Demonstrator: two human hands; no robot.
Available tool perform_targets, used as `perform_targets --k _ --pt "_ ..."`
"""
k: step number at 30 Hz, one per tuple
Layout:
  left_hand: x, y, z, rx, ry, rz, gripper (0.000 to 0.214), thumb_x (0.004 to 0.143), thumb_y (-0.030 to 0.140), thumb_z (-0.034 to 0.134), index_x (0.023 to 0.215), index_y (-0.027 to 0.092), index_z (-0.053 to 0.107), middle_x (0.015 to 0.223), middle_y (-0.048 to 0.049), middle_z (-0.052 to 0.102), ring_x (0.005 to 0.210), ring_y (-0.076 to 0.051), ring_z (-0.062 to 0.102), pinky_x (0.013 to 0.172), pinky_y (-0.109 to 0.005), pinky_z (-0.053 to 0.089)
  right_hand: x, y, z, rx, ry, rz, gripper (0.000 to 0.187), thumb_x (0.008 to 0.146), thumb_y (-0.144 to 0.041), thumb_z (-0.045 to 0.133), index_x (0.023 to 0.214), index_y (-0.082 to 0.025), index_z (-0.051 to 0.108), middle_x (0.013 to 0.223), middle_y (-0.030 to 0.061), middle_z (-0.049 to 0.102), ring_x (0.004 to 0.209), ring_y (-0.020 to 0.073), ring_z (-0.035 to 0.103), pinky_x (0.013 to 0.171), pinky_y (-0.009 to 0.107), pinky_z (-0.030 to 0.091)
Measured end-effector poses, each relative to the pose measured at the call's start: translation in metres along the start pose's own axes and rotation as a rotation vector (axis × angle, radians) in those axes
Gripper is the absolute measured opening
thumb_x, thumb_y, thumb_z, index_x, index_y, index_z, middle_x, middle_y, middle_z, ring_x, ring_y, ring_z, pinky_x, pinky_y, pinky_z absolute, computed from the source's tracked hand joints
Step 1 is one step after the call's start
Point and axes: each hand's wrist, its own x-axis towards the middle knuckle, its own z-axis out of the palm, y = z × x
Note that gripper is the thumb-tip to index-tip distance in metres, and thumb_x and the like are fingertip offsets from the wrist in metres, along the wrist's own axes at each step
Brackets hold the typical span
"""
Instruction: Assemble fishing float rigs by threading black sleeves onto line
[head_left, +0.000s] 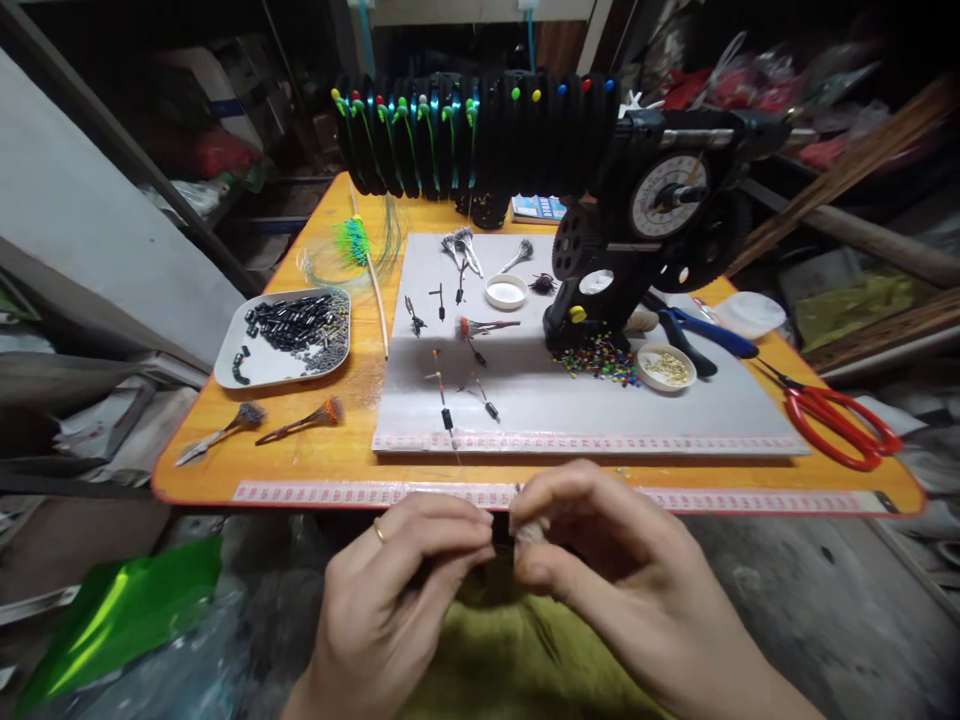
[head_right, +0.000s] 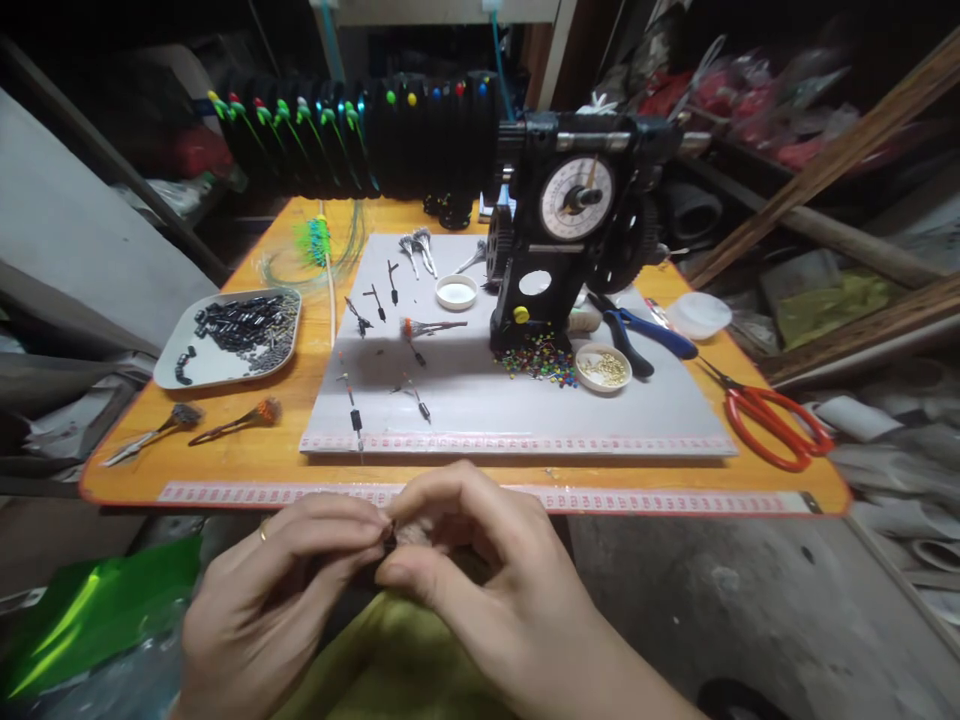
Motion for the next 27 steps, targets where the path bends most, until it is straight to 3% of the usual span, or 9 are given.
perform_targets --k 3,9,13,22,27 --pt "0.001 0.003 0.001 -0.142 0.026 -0.083 0.02 0.086 0.001 0.069 0.094 0.02 0.071 0.085 0.0013 0.075 0.079 -0.01 0.072 0.075 -0.016 0.058 0.001 0.002 0.001 0.088 -0.01 0.155 0.019 0.088 -0.022 0.075 0.097 -0.027 0.059 0.086 -0.0047 0.063 0.075 0.0091 0.059 0.065 0.017 0.049" --pt "-0.004 0.004 0.002 -0.342 0.076 -0.299 0.031 0.084 0.004 0.074 0.1 0.029 0.068 0.086 0.0066 0.076 0.078 -0.011 0.074 0.074 -0.02 0.062 0.002 0.004 -0.001 0.174 -0.111 0.259 0.018 0.092 -0.025 0.072 0.092 -0.025 0.054 0.085 -0.006 0.055 0.073 0.0073 0.053 0.064 0.017 0.045" --pt "-0.002 0.006 -0.001 -0.395 0.045 -0.35 0.032 0.083 0.005 0.075 0.099 0.031 0.068 0.085 0.0079 0.076 0.075 -0.01 0.075 0.072 -0.018 0.062 0.004 0.002 -0.003 0.211 -0.155 0.315 0.021 0.09 -0.022 0.074 0.09 -0.024 0.054 0.081 -0.0069 0.053 0.07 0.0071 0.05 0.062 0.018 0.042" --pt "0.002 0.002 -0.012 -0.313 -0.118 -0.29 0.03 0.087 0.01 0.073 0.105 0.031 0.063 0.087 0.0058 0.075 0.077 -0.012 0.075 0.073 -0.019 0.06 0.01 -0.001 -0.008 0.227 -0.226 0.351 0.028 0.085 -0.018 0.08 0.088 -0.022 0.052 0.077 -0.0082 0.054 0.067 0.0057 0.05 0.059 0.016 0.039" --pt "0.02 0.005 -0.025 -0.139 -0.306 -0.03 0.03 0.09 0.011 0.071 0.112 0.025 0.057 0.095 0.0013 0.075 0.083 -0.01 0.073 0.078 -0.015 0.055 0.019 0.001 -0.008 0.349 -0.278 0.418 0.033 0.083 -0.023 0.082 0.088 -0.022 0.049 0.077 -0.0084 0.057 0.062 0.005 0.058 0.055 0.015 0.043"
